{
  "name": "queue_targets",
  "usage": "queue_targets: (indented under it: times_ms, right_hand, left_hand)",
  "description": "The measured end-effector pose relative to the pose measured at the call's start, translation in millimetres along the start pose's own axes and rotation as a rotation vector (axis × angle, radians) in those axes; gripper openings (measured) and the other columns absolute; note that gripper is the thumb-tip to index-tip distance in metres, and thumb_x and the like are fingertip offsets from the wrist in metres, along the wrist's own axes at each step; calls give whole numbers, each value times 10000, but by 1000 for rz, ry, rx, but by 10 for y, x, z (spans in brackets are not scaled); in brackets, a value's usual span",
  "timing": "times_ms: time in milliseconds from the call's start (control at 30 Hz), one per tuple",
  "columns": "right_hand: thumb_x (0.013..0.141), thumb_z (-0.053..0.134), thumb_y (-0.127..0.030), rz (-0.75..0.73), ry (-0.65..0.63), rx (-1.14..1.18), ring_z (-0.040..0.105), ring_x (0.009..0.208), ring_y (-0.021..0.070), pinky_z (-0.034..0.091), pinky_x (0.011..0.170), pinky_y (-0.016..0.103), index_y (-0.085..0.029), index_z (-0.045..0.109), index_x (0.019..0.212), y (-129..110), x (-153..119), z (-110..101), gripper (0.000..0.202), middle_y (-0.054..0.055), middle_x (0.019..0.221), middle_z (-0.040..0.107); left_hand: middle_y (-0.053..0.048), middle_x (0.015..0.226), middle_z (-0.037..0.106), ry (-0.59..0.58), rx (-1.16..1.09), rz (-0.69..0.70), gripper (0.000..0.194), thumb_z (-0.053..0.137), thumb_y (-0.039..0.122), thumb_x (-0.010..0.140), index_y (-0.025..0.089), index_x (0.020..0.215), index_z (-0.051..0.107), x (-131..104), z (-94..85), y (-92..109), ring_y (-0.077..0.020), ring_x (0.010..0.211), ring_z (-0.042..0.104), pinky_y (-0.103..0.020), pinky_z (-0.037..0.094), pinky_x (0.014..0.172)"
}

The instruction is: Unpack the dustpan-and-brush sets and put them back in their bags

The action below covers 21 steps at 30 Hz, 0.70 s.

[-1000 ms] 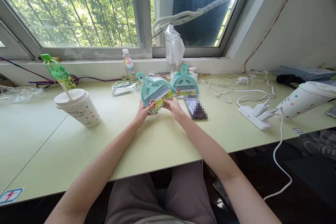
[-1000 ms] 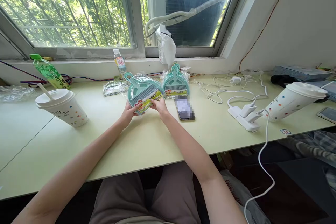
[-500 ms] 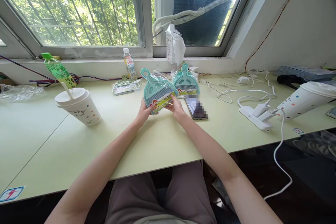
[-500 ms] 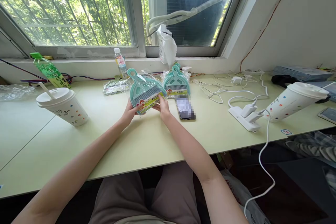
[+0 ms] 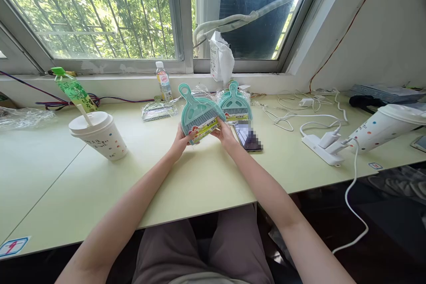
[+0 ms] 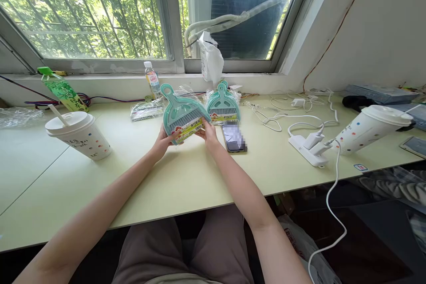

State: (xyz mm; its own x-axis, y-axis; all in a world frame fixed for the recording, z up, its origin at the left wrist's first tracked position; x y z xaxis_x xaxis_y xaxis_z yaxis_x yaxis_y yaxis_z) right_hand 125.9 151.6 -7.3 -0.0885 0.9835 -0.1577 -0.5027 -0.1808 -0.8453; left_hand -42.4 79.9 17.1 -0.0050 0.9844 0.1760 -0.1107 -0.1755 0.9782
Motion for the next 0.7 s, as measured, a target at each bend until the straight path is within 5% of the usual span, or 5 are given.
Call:
queue_targets:
  times_ms: [700]
  right_hand:
    - [840,659,-406,-59,-37,1,712,741,172,613,732,325,-222,593,952,-87,-24,67,225,9,835,704]
  left_hand:
    - [-80,1291,590,22,-23,-14,777,766,355,697,305,1348,346,0,-15,9,-275,1035,653,-421,613,745]
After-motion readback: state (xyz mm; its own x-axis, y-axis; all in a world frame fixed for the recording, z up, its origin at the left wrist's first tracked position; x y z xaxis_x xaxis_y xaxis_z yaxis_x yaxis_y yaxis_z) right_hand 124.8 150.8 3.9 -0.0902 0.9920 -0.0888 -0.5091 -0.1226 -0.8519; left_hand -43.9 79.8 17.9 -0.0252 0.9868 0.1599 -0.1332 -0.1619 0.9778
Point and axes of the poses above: each hand's wrist, its own x-axis towards the middle knuckle, its own z-axis out of the palm, y = z × x, the point moved 8 cm from there along x, towards the middle knuckle
